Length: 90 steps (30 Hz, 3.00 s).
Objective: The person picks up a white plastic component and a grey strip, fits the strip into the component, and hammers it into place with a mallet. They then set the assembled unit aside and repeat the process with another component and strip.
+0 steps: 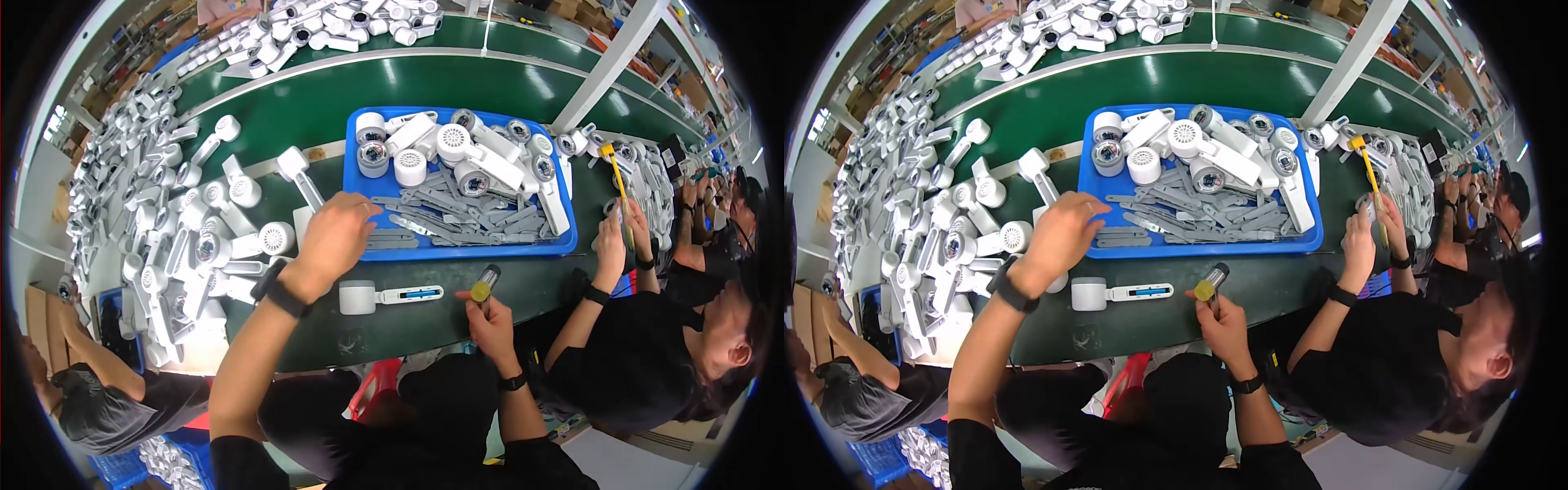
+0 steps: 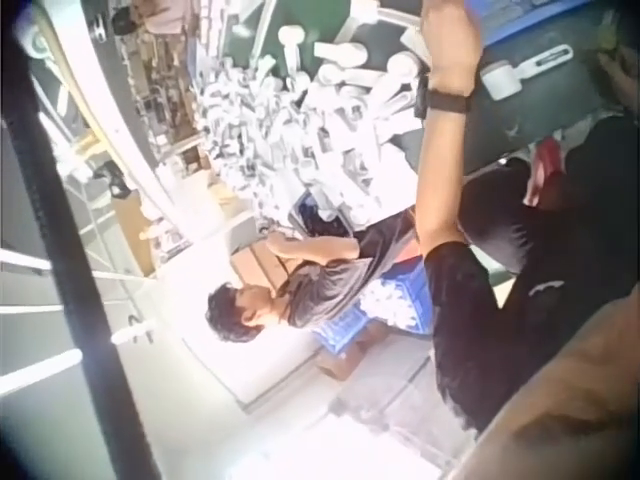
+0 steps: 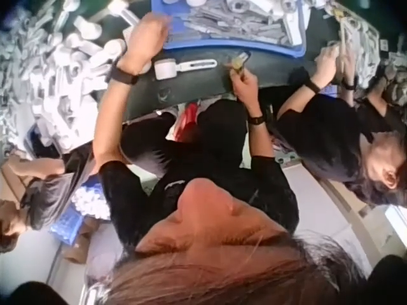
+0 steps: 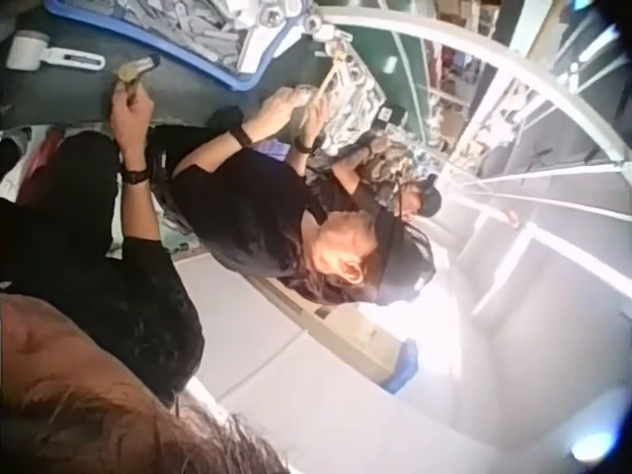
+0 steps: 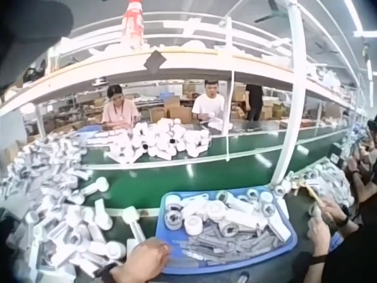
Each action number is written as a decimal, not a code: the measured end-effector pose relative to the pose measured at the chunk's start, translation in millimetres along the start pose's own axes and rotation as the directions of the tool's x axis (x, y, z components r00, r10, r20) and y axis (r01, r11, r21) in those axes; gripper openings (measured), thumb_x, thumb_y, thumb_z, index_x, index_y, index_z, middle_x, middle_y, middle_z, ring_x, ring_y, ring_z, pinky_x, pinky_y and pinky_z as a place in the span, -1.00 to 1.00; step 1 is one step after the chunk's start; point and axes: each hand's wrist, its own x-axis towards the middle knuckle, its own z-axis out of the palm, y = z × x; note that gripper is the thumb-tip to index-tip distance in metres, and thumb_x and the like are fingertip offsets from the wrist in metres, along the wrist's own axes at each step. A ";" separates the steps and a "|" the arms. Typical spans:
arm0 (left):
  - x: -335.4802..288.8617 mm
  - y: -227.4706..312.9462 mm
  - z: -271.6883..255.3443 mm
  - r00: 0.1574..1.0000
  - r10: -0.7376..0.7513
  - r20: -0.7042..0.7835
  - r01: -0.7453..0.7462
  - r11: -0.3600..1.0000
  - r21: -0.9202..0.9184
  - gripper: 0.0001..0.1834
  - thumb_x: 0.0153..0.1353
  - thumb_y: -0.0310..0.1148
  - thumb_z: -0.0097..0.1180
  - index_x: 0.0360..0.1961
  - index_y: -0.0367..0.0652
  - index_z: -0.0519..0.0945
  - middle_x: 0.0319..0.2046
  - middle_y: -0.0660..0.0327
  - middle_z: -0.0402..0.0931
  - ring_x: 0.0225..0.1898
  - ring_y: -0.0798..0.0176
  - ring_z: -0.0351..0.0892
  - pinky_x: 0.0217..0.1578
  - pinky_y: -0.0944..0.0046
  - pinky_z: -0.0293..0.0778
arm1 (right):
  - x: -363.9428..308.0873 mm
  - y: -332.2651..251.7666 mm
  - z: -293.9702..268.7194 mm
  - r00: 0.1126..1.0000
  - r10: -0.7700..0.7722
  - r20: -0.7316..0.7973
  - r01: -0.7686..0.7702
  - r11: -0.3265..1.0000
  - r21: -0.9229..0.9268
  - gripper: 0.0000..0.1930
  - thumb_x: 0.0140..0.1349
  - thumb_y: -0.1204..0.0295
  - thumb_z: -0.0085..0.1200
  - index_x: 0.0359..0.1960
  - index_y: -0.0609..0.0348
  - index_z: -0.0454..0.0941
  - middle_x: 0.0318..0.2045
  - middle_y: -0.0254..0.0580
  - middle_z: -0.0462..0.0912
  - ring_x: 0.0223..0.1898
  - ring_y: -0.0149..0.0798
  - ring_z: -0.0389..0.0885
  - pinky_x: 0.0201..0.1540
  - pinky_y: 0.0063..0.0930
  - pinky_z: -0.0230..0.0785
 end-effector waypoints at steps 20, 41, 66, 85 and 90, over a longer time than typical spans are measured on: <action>-9.0 29.6 0.5 0.941 0.292 -0.170 -0.259 0.947 0.191 -0.88 0.25 -0.50 0.25 -0.20 -0.26 0.65 -0.17 0.07 0.72 -0.37 0.01 0.69 -0.37 0.13 0.61 | 9.7 -46.6 -6.3 0.999 0.045 -0.003 -0.044 0.989 0.143 -0.69 0.54 0.37 0.11 0.13 0.35 0.66 -0.62 -0.40 0.59 -0.75 -0.67 0.24 -0.69 -0.65 0.00; -38.8 94.7 9.7 0.930 -0.275 0.244 0.318 0.269 -0.909 -0.65 0.42 -0.47 0.27 0.19 -0.33 0.64 -0.07 0.12 0.78 -0.16 0.42 0.73 -0.13 0.39 0.61 | 13.1 -109.9 34.1 0.960 -0.175 0.219 0.191 0.980 -0.053 -0.78 0.47 0.35 0.24 -0.03 0.24 0.74 -0.37 -0.44 0.76 -0.60 -0.72 0.28 -0.55 -0.67 0.06; -82.6 22.9 41.9 0.996 0.073 0.048 -0.062 0.979 -0.196 -0.62 0.01 -0.34 0.54 -0.14 -0.18 0.73 -0.03 0.13 0.60 0.09 -0.01 0.54 0.11 0.05 0.51 | 6.6 -50.7 -10.1 1.000 -0.005 -0.031 0.005 1.000 -0.014 -0.75 0.52 0.41 0.16 0.07 0.34 0.62 -0.39 -0.18 0.74 -0.76 -0.60 0.33 -0.72 -0.70 0.05; -93.7 16.4 31.0 0.969 0.125 0.212 -0.118 0.992 -0.044 -0.35 0.13 -0.42 0.42 0.29 -0.07 0.52 0.29 0.02 0.37 0.30 -0.18 0.39 0.28 -0.06 0.45 | 23.6 3.3 -32.3 0.985 -0.059 -0.162 0.106 0.948 0.300 -0.77 0.56 0.42 0.07 0.05 0.37 0.58 -0.40 -0.15 0.69 -0.81 -0.60 0.23 -0.77 -0.67 -0.04; -92.5 18.4 29.1 0.968 0.150 0.200 -0.144 0.988 -0.047 -0.33 0.08 -0.45 0.42 0.28 -0.08 0.53 0.27 0.02 0.40 0.29 -0.17 0.41 0.26 -0.04 0.48 | 19.3 2.7 -35.2 0.984 -0.057 -0.167 0.108 0.943 0.314 -0.77 0.56 0.43 0.08 0.06 0.38 0.57 -0.39 -0.12 0.69 -0.81 -0.59 0.23 -0.77 -0.68 -0.02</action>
